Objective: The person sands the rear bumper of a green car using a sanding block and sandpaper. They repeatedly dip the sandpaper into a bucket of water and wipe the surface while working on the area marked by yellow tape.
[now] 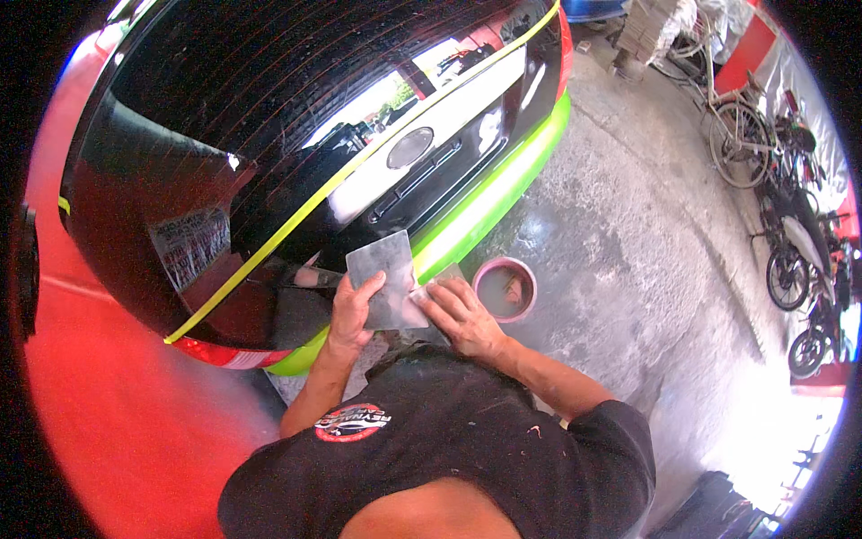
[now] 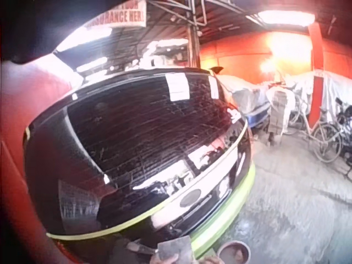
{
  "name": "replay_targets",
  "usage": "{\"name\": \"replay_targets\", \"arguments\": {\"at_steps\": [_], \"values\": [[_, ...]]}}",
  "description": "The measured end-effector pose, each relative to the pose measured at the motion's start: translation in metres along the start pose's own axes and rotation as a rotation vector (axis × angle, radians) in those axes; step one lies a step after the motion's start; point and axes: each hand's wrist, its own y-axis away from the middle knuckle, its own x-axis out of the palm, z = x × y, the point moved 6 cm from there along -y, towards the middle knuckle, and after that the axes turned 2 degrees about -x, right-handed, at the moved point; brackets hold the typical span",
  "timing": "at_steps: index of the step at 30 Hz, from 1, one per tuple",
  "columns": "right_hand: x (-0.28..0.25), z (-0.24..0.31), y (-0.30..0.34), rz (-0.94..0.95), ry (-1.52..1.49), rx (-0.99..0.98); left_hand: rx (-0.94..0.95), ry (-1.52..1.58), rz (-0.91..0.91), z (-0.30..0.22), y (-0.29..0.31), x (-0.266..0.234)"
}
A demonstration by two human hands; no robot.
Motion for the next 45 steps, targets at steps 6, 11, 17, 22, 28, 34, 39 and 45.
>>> {"name": "replay_targets", "arguments": {"at_steps": [6, 11, 17, 22, 28, 34, 39, 45], "values": [[0.031, -0.067, 0.030, 0.108, 0.048, 0.323, 0.265, -0.030, 0.035, -0.075, 0.034, 0.022], [0.045, -0.152, 0.057, -0.395, -0.787, 1.219, 0.384, -0.049, -0.081, -0.104, 0.042, -0.039], [0.006, -0.117, -0.031, -0.793, -1.749, 0.950, 0.539, -0.222, -0.096, -0.169, 0.034, -0.081], [-0.032, -0.109, -0.076, -0.974, -1.340, 0.674, 0.508, -0.289, 0.092, -0.212, -0.009, -0.084], [-0.005, -0.115, -0.105, -1.081, -1.039, 0.753, 0.433, -0.353, 0.321, -0.217, -0.040, -0.093], [0.008, -0.103, -0.116, -1.176, -1.038, 0.713, 0.455, -0.304, 0.252, -0.214, -0.045, -0.107], [0.012, -0.092, -0.114, -1.120, -0.924, 0.762, 0.433, -0.288, 0.237, -0.214, -0.043, -0.105], [-0.005, 0.006, -0.123, -0.865, -0.167, 0.561, 0.270, -0.144, 0.289, -0.210, -0.039, -0.071]]}}
